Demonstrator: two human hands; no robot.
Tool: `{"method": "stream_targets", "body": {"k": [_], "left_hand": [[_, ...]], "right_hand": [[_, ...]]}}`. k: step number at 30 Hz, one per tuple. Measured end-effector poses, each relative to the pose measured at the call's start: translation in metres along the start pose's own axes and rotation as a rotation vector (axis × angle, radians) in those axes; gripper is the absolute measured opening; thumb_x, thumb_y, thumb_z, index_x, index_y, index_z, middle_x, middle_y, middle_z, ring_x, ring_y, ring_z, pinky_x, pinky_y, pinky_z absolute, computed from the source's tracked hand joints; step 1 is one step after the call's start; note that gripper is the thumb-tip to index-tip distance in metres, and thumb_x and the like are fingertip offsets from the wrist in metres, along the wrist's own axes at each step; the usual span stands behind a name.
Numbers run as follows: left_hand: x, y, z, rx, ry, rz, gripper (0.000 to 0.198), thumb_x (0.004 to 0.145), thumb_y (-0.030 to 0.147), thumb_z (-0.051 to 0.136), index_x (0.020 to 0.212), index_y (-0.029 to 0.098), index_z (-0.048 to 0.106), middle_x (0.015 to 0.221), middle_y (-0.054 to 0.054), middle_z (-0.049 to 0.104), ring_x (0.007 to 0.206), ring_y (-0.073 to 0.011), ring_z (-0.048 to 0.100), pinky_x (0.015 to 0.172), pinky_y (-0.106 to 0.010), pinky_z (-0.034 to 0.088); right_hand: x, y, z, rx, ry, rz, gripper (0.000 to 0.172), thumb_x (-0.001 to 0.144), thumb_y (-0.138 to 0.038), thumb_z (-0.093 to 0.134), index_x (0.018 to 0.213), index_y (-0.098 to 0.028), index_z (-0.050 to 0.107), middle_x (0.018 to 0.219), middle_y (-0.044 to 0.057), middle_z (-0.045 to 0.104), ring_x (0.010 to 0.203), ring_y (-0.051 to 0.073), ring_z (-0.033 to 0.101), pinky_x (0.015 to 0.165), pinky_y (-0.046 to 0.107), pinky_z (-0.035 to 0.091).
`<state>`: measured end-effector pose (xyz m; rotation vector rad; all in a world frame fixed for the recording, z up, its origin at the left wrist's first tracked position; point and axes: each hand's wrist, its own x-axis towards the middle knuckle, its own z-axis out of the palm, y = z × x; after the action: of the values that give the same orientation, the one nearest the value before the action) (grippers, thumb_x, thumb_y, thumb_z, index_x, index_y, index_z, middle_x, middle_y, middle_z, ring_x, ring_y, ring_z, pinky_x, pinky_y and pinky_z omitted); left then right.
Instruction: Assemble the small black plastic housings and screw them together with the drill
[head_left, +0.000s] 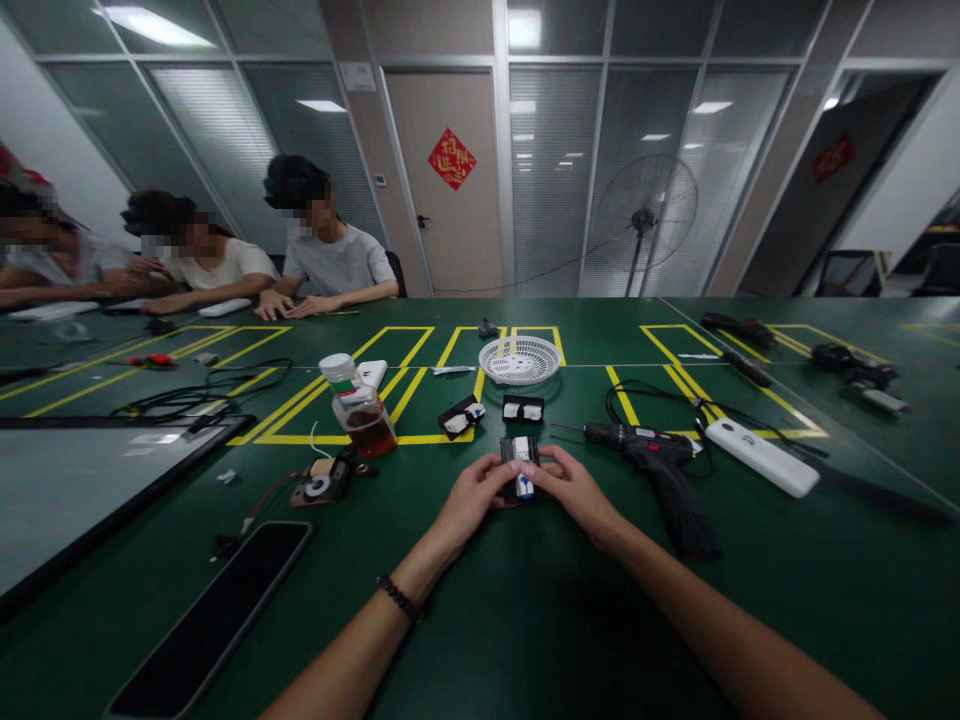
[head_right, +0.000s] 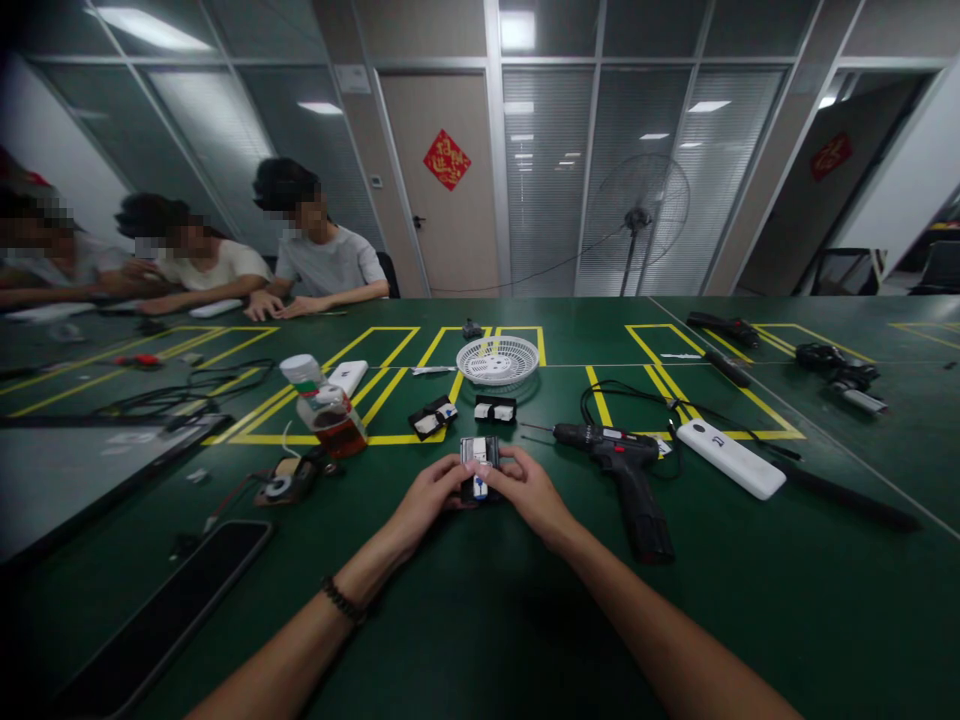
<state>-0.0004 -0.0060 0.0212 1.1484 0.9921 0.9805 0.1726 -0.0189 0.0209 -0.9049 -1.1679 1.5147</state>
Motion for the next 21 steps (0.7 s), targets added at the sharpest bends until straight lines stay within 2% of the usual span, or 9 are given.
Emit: {"method": "stream_targets", "body": {"k": [5, 9, 15, 21], "left_hand": [[0.0008, -0.0006, -0.0010, 0.110, 0.038, 0.074, 0.041, 0.076, 0.047, 0.067, 0.102, 0.015, 0.066, 0.090, -0.007, 0.069, 0.080, -0.0183, 0.063, 0.064, -0.024, 0.047], [0.0035, -0.0053, -0.0020, 0.186, 0.051, 0.126, 0.041, 0.078, 0.048, 0.066, 0.102, 0.015, 0.067, 0.084, -0.005, 0.068, 0.073, -0.0161, 0.060, 0.058, -0.022, 0.043], [0.0034, -0.0080, 0.0004, 0.094, -0.005, 0.061, 0.043, 0.079, 0.050, 0.064, 0.106, 0.016, 0.064, 0.097, -0.008, 0.067, 0.088, -0.0215, 0.062, 0.068, -0.028, 0.051], [0.0021, -0.0060, 0.0014, 0.070, -0.061, 0.060, 0.044, 0.079, 0.046, 0.065, 0.112, 0.016, 0.061, 0.103, -0.010, 0.067, 0.094, -0.0230, 0.063, 0.074, -0.031, 0.053]], "right_hand": [[-0.0018, -0.0037, 0.0001, -0.017, 0.020, -0.007, 0.043, 0.074, -0.043, 0.074, 0.110, -0.023, 0.062, 0.090, 0.003, 0.070, 0.091, 0.023, 0.066, 0.085, 0.035, 0.048], [-0.0014, -0.0030, -0.0023, -0.003, 0.024, 0.008, 0.042, 0.072, -0.042, 0.075, 0.107, -0.022, 0.062, 0.086, 0.002, 0.070, 0.087, 0.022, 0.066, 0.083, 0.034, 0.047], [0.0008, 0.0015, -0.0062, 0.002, 0.084, 0.021, 0.039, 0.069, -0.040, 0.078, 0.100, -0.020, 0.064, 0.078, 0.000, 0.066, 0.076, 0.017, 0.062, 0.075, 0.029, 0.046], [0.0017, 0.0036, -0.0092, 0.060, 0.066, 0.025, 0.034, 0.072, -0.036, 0.076, 0.099, -0.020, 0.064, 0.079, 0.000, 0.065, 0.078, 0.018, 0.061, 0.077, 0.030, 0.045]]}}
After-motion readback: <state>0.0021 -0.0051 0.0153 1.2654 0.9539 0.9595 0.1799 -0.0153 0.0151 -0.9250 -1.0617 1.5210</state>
